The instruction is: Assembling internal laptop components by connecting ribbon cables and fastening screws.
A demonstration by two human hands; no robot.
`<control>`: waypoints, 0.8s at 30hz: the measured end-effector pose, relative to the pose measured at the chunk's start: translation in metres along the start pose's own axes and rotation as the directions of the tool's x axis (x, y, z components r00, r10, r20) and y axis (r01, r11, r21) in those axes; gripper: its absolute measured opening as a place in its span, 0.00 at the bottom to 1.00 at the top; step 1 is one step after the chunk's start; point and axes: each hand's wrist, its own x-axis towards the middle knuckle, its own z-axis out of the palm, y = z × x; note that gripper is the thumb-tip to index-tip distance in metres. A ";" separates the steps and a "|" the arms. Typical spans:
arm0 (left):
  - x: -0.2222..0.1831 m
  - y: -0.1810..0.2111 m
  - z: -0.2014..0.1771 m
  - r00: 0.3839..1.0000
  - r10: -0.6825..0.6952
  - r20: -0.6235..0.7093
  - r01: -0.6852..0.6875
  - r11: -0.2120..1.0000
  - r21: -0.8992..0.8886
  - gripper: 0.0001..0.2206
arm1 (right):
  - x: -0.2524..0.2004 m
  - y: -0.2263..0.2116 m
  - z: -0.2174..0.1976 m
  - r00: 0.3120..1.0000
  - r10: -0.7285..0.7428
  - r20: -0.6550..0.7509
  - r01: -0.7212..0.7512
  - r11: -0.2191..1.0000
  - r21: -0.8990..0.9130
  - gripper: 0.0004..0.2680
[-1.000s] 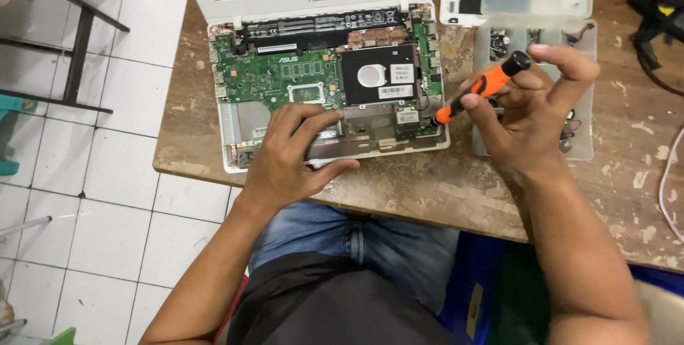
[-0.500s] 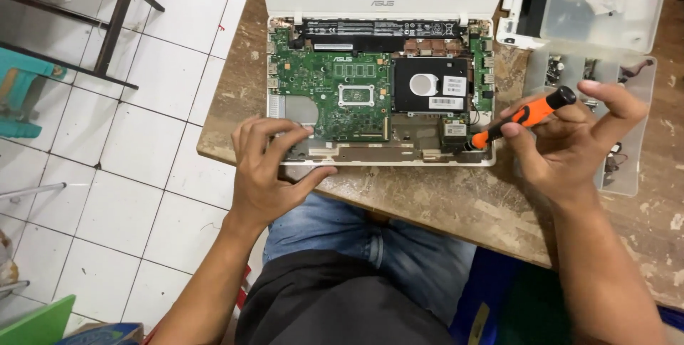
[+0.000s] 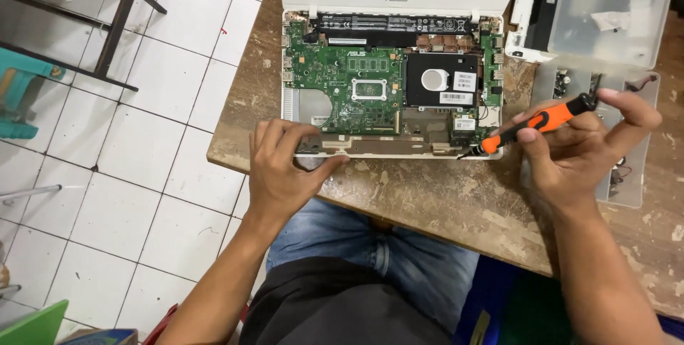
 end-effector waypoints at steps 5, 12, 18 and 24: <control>0.016 0.000 0.002 0.996 -0.077 0.041 0.076 0.997 0.018 0.26 | 0.007 0.001 0.003 0.999 -0.023 -0.047 0.023 1.000 -0.005 0.21; 0.031 -0.006 0.006 0.988 -0.145 0.045 0.145 0.989 0.000 0.30 | 0.015 0.006 0.016 0.997 -0.016 -0.081 0.010 0.997 -0.079 0.21; 0.044 -0.009 0.002 0.936 -0.298 0.189 0.309 0.951 -0.032 0.37 | 0.041 -0.005 0.052 0.996 0.054 -0.069 -0.050 0.998 0.045 0.21; 0.048 -0.034 -0.009 0.937 -0.262 0.230 0.305 0.936 -0.178 0.42 | 0.050 0.009 0.088 0.990 -0.029 -0.136 0.041 0.996 0.083 0.21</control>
